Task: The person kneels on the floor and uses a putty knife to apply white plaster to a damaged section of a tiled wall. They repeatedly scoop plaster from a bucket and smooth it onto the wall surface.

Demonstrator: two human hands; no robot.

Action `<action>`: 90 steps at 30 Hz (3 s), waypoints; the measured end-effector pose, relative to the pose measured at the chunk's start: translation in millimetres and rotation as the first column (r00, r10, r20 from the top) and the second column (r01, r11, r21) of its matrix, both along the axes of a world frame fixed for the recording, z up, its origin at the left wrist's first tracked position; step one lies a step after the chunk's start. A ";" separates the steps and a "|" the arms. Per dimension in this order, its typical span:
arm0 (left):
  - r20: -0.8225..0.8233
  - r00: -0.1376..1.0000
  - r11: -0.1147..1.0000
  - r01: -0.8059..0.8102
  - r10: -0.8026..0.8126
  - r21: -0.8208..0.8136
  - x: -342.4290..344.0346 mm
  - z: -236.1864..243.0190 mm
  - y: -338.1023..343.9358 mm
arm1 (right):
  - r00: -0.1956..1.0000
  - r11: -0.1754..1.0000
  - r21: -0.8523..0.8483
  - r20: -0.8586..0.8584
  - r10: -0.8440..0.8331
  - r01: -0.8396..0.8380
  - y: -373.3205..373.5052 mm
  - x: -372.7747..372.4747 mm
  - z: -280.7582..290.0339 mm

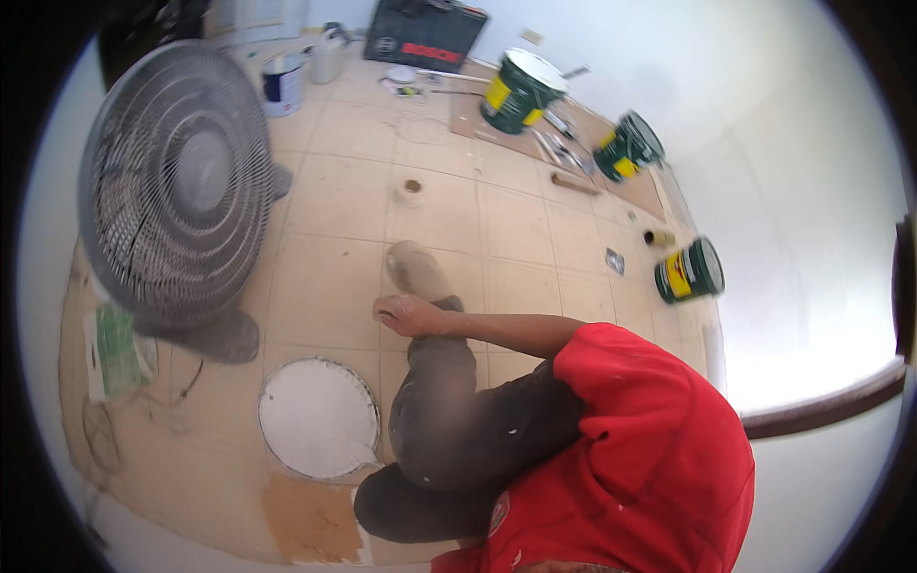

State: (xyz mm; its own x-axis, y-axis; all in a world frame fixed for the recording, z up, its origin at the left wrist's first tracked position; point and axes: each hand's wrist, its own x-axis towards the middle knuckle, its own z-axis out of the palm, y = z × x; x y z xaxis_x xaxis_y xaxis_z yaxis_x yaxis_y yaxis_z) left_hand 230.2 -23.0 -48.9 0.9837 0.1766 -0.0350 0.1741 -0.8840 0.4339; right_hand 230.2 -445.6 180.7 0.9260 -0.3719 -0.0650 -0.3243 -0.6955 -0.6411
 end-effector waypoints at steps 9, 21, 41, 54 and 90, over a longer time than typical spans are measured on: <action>0.010 0.978 0.978 0.207 -0.207 0.022 12.1 -13.4 -65.6 | 0.968 0.922 -0.386 -0.224 -0.110 0.015 -164.2 -286.9 -61.8; 0.080 0.958 0.938 0.248 -0.274 0.241 -7.0 10.8 -161.1 | 0.943 0.967 0.110 -0.271 -0.193 0.230 -258.9 -361.0 -56.2; -0.237 0.970 0.808 0.097 0.053 0.581 -249.9 180.6 -163.3 | 0.774 0.510 -0.755 -0.004 -0.633 0.413 -942.4 -589.1 -141.0; 0.078 0.986 0.895 -0.164 0.145 0.415 -377.8 203.6 -117.5 | 0.836 0.250 -0.968 -0.114 -0.537 0.029 -996.2 -631.8 -151.5; 0.051 0.764 0.739 -0.637 0.644 0.217 -374.0 54.9 -160.0 | 0.690 0.665 -0.181 -0.207 0.694 -0.724 -6.1 140.7 246.4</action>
State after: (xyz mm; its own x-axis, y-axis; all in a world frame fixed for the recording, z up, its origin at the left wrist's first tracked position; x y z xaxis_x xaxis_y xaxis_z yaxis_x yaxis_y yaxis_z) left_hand -143.9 -183.0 6.0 0.6351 0.7705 0.0545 0.7408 -0.6275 0.2398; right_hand 370.9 -451.7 427.1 0.9071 0.3774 -0.1863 0.2726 -0.8641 -0.4232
